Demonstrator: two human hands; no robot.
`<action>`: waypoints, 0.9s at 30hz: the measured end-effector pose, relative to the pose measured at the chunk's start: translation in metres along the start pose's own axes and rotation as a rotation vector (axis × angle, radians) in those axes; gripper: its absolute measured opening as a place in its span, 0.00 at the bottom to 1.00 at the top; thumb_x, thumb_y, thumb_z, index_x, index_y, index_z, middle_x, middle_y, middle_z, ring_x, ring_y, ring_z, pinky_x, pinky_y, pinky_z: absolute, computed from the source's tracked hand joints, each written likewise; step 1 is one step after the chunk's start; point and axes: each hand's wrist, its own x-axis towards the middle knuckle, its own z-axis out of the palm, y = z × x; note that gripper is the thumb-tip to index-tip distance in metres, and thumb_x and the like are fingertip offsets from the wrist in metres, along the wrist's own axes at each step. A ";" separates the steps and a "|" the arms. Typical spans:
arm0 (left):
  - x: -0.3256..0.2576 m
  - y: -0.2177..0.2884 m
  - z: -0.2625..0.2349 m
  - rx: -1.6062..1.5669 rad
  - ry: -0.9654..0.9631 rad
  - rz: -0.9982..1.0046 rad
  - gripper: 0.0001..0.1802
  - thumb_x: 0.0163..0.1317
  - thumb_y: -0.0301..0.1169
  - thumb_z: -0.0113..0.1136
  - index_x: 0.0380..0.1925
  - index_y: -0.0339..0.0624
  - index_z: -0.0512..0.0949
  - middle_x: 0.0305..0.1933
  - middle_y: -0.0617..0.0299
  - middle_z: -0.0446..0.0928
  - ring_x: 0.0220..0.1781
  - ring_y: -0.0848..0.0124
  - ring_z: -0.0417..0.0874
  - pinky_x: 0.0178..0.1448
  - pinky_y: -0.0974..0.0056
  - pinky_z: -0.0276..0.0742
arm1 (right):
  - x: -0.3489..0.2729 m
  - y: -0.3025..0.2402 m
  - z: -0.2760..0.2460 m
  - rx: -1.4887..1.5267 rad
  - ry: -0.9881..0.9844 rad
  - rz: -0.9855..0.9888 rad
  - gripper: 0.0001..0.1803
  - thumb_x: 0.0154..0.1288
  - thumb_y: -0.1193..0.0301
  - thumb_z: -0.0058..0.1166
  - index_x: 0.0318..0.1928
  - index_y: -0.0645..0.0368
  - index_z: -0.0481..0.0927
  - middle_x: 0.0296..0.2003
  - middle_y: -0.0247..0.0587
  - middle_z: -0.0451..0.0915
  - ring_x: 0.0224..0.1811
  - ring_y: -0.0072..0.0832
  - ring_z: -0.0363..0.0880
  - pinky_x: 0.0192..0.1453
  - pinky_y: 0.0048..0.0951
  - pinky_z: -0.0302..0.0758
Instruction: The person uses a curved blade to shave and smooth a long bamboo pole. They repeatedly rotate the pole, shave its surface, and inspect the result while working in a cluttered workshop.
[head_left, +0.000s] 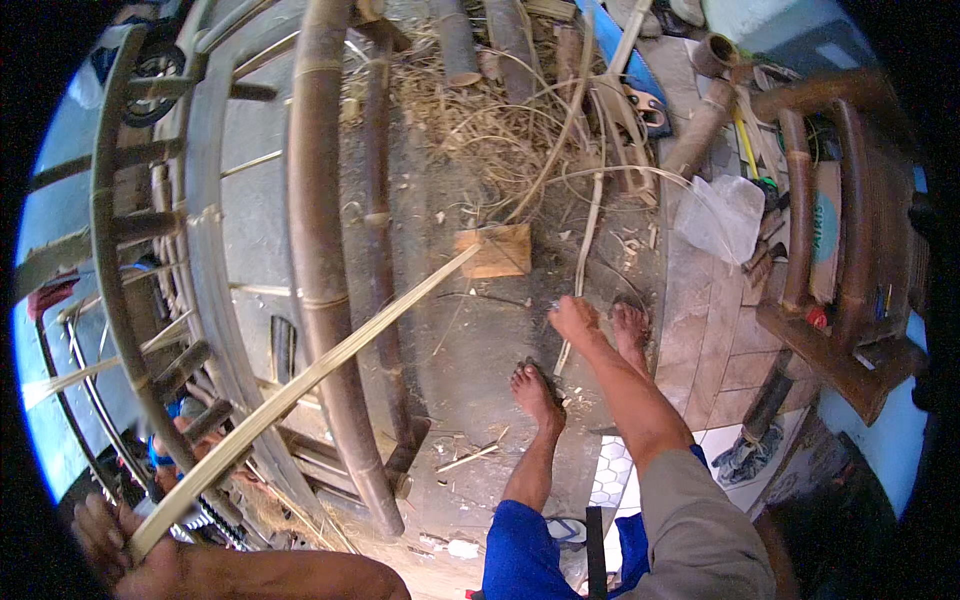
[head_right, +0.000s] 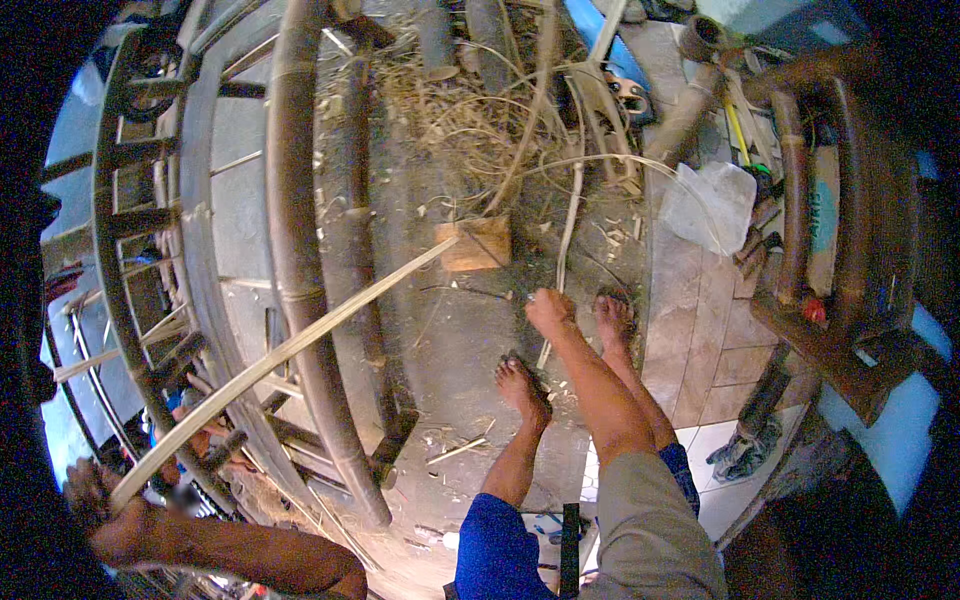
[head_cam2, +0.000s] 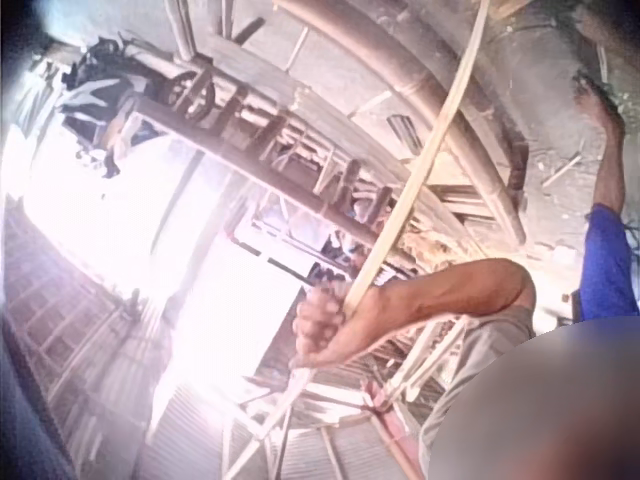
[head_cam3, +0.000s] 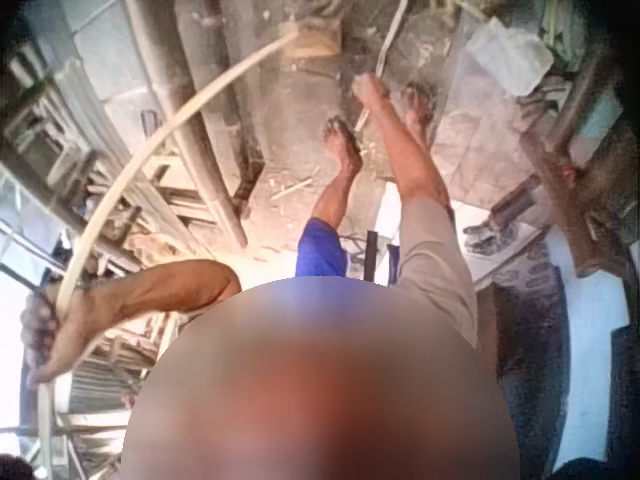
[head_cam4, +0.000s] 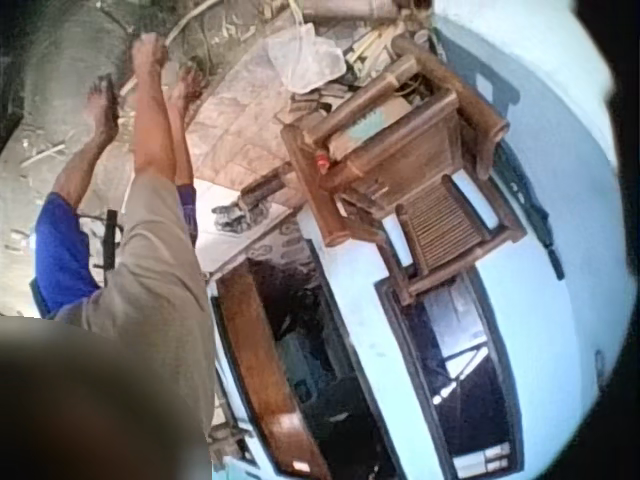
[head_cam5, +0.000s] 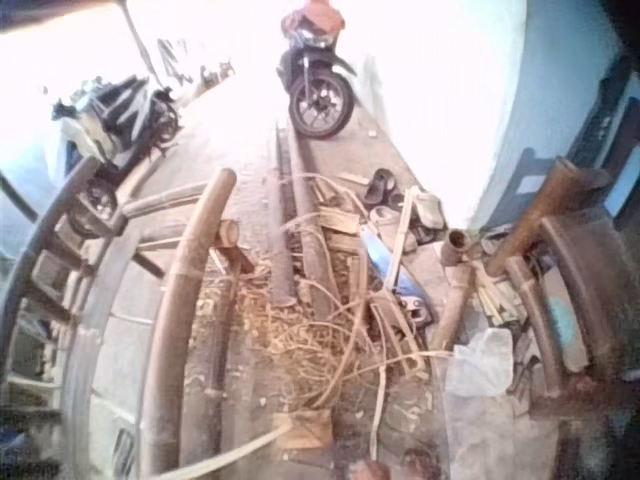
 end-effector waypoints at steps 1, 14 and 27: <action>-0.003 0.002 0.003 0.055 -0.034 -0.021 0.18 0.70 0.38 0.37 0.21 0.44 0.64 0.22 0.61 0.65 0.29 0.69 0.70 0.41 0.68 0.73 | -0.003 -0.001 -0.007 0.014 -0.010 -0.047 0.19 0.57 0.59 0.59 0.38 0.64 0.81 0.32 0.61 0.84 0.37 0.56 0.85 0.43 0.52 0.81; -0.073 0.012 0.096 0.121 0.248 -0.210 0.35 0.72 0.68 0.28 0.18 0.54 0.52 0.16 0.71 0.50 0.15 0.81 0.48 0.17 0.73 0.43 | -0.222 -0.208 -0.180 0.424 -0.012 -0.943 0.17 0.57 0.61 0.66 0.38 0.58 0.76 0.27 0.49 0.81 0.29 0.49 0.83 0.33 0.47 0.79; -0.072 -0.004 0.079 -0.063 0.215 -0.237 0.34 0.70 0.69 0.33 0.19 0.56 0.49 0.14 0.73 0.43 0.15 0.81 0.41 0.17 0.75 0.42 | -0.229 -0.233 -0.182 0.259 0.041 -0.684 0.15 0.57 0.61 0.66 0.37 0.55 0.78 0.28 0.48 0.82 0.28 0.47 0.84 0.33 0.46 0.79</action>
